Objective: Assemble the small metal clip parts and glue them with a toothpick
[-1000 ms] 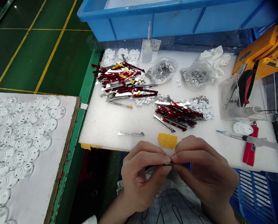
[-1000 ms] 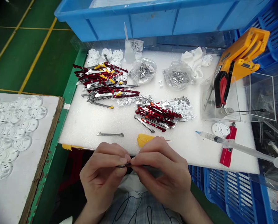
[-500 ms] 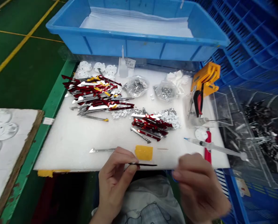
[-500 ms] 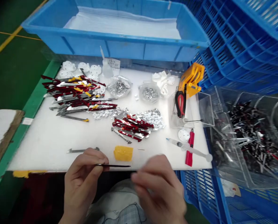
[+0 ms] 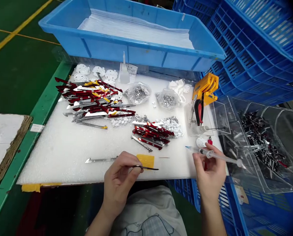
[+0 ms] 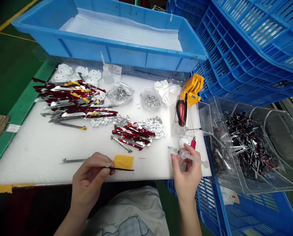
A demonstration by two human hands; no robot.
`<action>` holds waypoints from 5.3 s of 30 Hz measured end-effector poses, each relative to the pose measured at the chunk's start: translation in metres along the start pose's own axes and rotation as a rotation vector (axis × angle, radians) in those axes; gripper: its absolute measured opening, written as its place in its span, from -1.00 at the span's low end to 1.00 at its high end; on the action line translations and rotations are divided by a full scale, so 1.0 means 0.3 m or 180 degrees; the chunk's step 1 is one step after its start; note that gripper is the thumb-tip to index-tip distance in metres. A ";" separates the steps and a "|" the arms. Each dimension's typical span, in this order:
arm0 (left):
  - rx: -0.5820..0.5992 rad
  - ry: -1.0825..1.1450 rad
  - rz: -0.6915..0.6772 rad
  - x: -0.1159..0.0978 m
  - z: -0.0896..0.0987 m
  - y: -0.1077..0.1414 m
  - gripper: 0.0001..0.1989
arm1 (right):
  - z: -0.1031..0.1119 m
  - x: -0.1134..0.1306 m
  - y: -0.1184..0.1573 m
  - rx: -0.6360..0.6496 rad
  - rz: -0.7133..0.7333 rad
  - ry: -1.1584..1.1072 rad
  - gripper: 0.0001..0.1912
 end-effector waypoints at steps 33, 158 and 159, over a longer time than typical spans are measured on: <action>0.0281 0.0122 -0.0020 -0.004 0.028 0.044 -0.93 | -0.140 0.174 0.085 0.0996 0.0735 -0.0009 -0.86; 0.0230 0.0102 -0.0086 -0.011 0.024 0.022 -0.90 | -0.116 0.201 0.055 0.0987 0.1141 0.0071 -0.92; 0.0217 0.0088 -0.0078 -0.011 0.025 0.022 -0.90 | -0.087 0.208 0.049 0.1044 0.1013 0.0068 -0.92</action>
Point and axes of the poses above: each hand's wrist, its own y-axis away from the middle knuckle, its own z-axis out of the back of the hand, x = y × z, the point moved 2 cm from there along -y, towards the middle knuckle, and after that the axes turned 1 degree about -z, right-handed, at the moved point
